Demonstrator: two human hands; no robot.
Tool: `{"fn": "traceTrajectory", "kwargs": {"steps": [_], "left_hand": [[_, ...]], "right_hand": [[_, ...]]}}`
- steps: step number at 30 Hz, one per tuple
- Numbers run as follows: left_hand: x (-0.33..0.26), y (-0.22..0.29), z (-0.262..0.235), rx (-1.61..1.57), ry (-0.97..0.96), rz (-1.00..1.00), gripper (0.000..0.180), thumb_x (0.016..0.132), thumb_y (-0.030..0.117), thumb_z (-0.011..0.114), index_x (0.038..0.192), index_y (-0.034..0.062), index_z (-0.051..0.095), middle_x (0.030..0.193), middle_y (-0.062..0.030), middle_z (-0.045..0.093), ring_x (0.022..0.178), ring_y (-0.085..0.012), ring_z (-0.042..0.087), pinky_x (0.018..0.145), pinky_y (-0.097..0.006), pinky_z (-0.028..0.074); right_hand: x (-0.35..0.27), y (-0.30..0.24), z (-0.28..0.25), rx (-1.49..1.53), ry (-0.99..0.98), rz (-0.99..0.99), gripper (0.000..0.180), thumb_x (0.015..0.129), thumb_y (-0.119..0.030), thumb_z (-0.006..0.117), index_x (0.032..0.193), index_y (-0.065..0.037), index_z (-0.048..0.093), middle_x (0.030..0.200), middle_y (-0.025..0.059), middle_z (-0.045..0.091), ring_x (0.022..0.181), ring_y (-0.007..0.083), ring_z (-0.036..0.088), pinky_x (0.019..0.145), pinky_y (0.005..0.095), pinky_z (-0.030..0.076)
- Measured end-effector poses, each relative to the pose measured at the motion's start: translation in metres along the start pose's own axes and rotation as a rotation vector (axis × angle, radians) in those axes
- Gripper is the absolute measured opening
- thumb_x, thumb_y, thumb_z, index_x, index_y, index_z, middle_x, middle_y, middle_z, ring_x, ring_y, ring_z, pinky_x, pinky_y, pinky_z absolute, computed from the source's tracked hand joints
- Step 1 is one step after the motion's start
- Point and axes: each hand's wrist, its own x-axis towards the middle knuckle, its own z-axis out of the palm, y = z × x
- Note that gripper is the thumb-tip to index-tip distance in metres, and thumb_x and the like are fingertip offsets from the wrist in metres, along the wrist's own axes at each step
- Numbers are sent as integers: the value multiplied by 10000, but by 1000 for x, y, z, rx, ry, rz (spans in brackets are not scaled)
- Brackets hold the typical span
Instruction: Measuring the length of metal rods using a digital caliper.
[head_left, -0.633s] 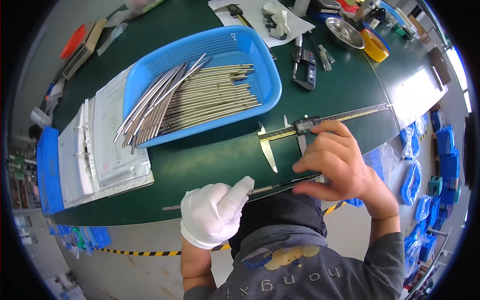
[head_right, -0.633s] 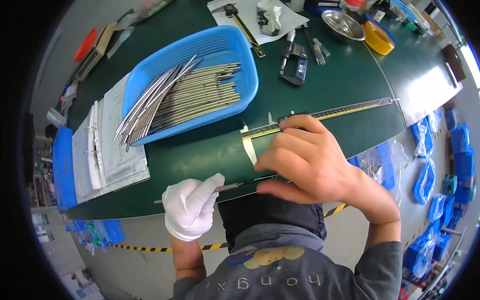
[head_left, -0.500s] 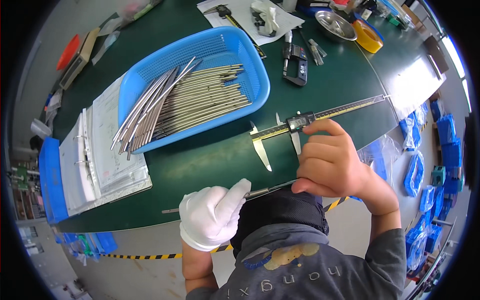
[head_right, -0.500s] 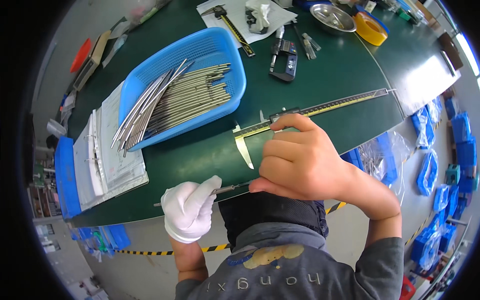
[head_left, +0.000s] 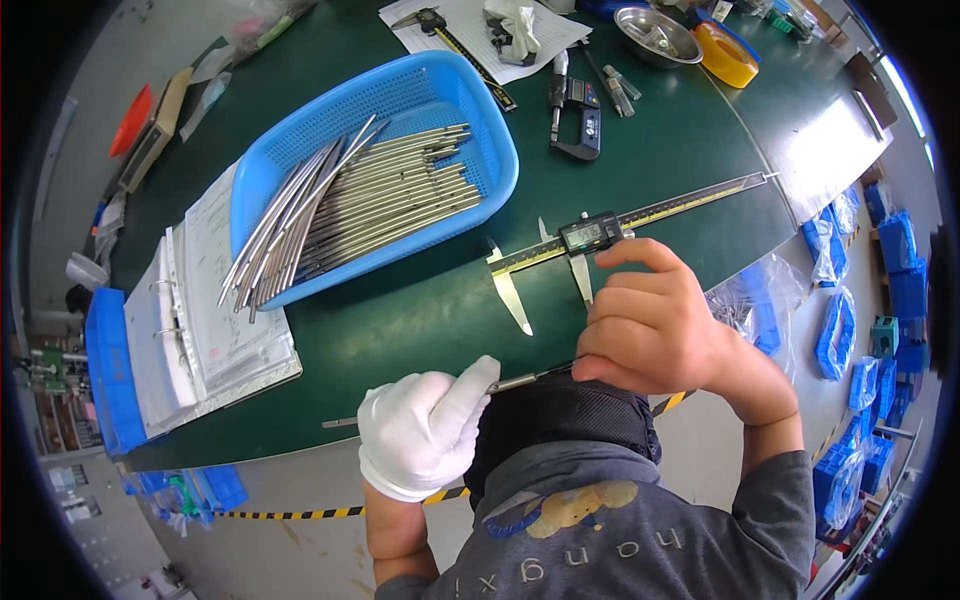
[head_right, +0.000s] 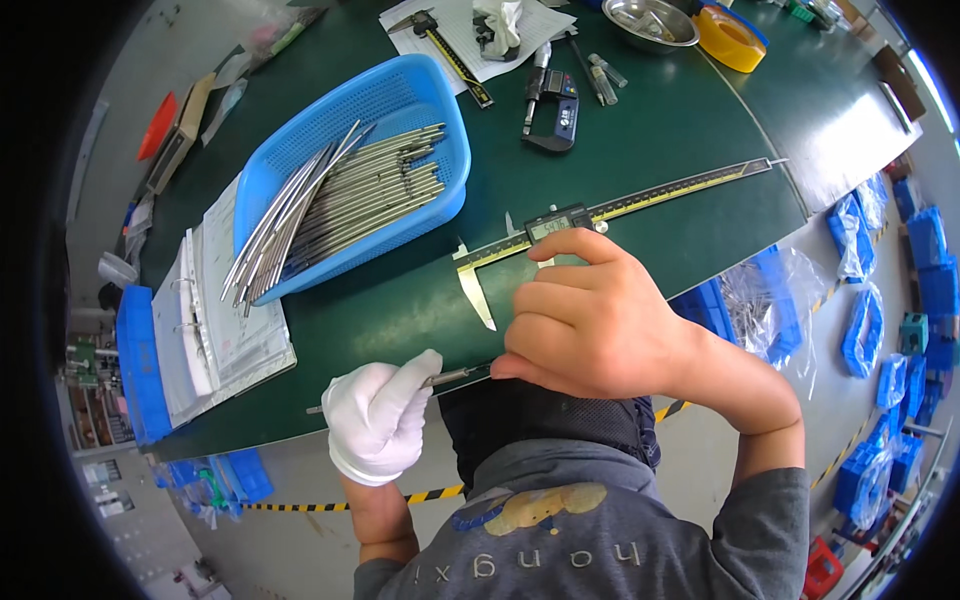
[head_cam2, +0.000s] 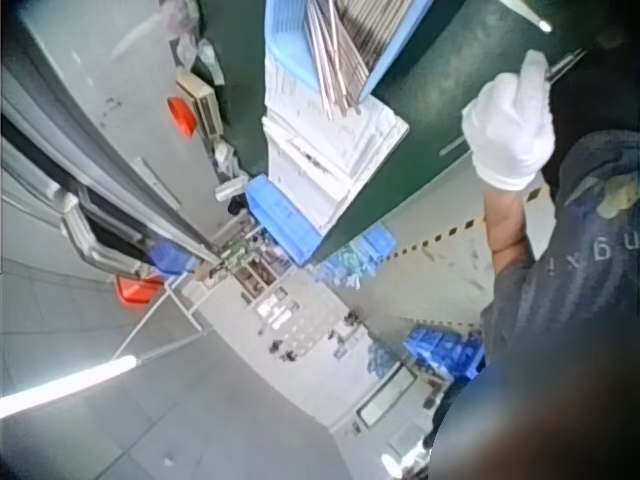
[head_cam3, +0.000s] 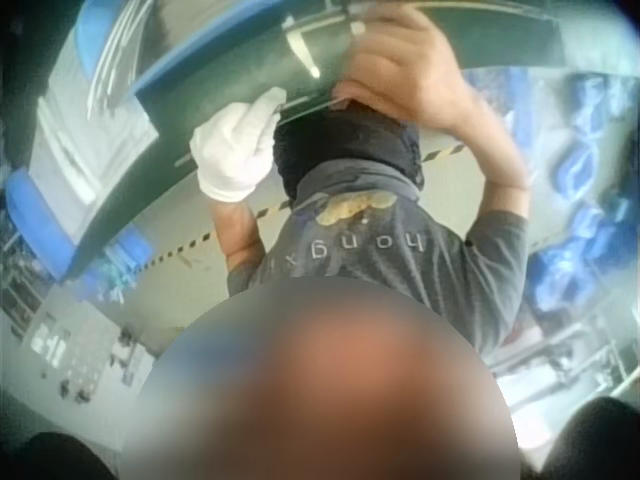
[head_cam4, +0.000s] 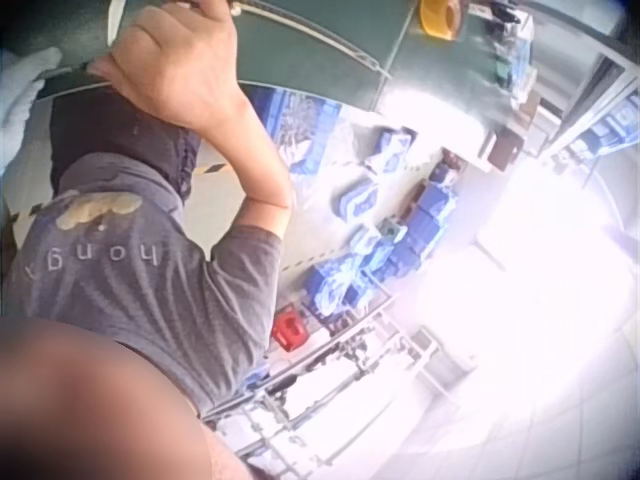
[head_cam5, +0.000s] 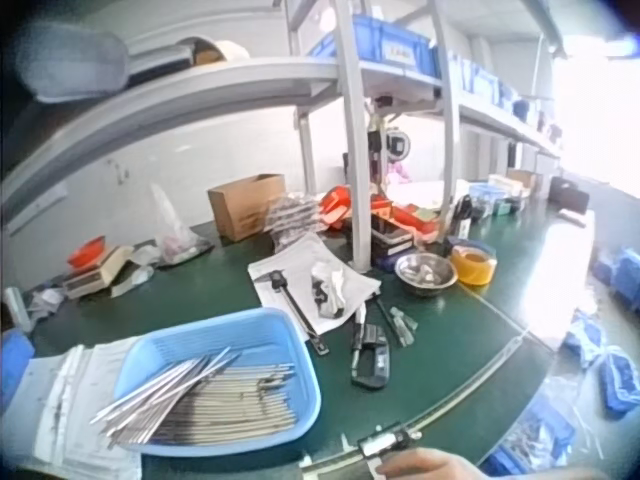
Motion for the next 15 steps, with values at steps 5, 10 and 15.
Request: {"fn": "traceTrajectory", "kwargs": {"steps": [5, 10, 15], "left_hand": [[6, 3, 3, 88, -4, 40, 390, 603, 72, 723, 987, 124, 684, 568, 21, 401, 435, -146, 409, 382, -284, 345], [8, 6, -3, 187, -39, 61, 404, 589, 93, 678, 991, 136, 681, 583, 22, 363, 447, -132, 398, 383, -280, 354], [9, 8, -1, 251, -95, 75, 329, 667, 171, 599, 990, 136, 650, 621, 29, 370, 492, -109, 448, 425, -268, 410]], "right_hand": [[-4, 2, 0, 43, -83, 39, 243, 705, -234, 746, 751, -96, 552, 658, 13, 499, 608, 198, 541, 759, 384, 474], [3, -5, 0, 147, -119, 113, 230, 688, -114, 728, 826, -73, 548, 664, 39, 539, 586, 249, 544, 668, 362, 467], [-4, -5, 8, 147, -111, 154, 212, 687, -52, 703, 829, -67, 547, 687, 45, 568, 528, 261, 523, 518, 356, 401]]}}
